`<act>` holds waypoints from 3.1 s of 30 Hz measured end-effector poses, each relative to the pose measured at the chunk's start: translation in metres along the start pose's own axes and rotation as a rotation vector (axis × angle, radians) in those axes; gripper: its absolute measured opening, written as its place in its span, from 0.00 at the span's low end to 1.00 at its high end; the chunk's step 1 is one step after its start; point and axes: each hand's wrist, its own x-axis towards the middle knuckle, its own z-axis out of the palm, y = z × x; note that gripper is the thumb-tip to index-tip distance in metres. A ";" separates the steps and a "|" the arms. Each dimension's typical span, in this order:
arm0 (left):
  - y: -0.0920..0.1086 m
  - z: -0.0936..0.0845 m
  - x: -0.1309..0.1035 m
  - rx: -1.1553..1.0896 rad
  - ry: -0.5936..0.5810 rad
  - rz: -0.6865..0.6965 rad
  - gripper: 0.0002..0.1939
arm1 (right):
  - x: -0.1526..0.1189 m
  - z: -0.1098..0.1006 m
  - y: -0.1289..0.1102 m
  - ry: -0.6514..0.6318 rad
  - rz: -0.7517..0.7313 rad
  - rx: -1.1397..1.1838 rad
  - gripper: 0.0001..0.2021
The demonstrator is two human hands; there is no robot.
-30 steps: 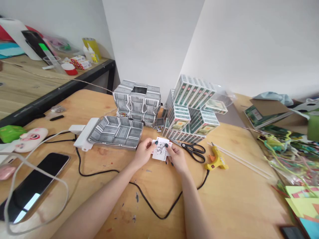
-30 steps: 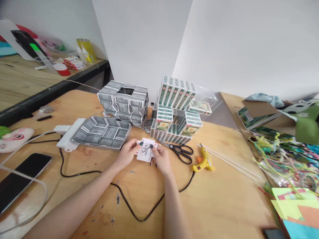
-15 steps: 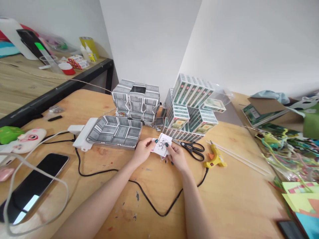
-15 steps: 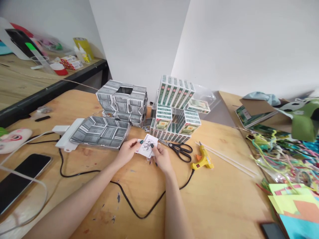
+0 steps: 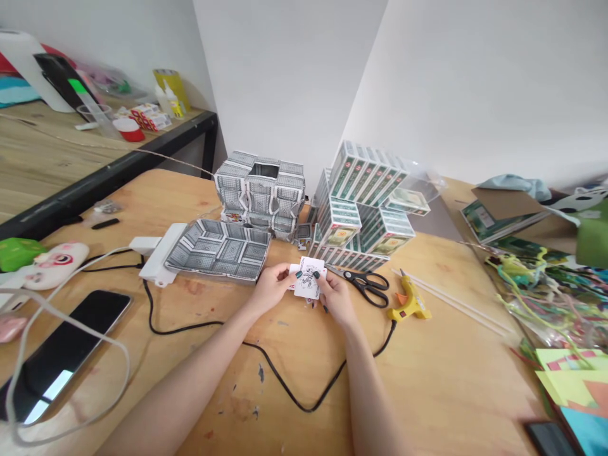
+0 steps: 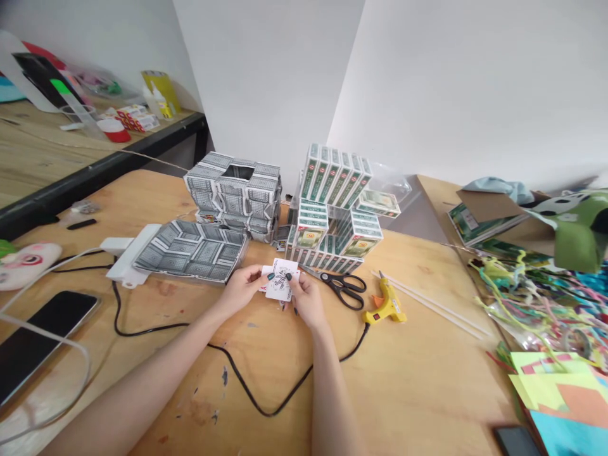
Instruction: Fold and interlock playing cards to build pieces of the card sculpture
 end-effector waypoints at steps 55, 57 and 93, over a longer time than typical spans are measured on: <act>0.008 0.001 -0.001 -0.089 -0.010 -0.049 0.12 | 0.006 0.001 0.009 -0.018 -0.009 0.043 0.14; 0.009 0.001 -0.001 -0.090 -0.016 -0.051 0.12 | 0.006 0.001 0.010 -0.022 -0.014 0.062 0.14; 0.013 0.000 -0.001 -0.486 -0.156 -0.161 0.10 | 0.001 0.001 -0.004 0.054 -0.101 0.078 0.13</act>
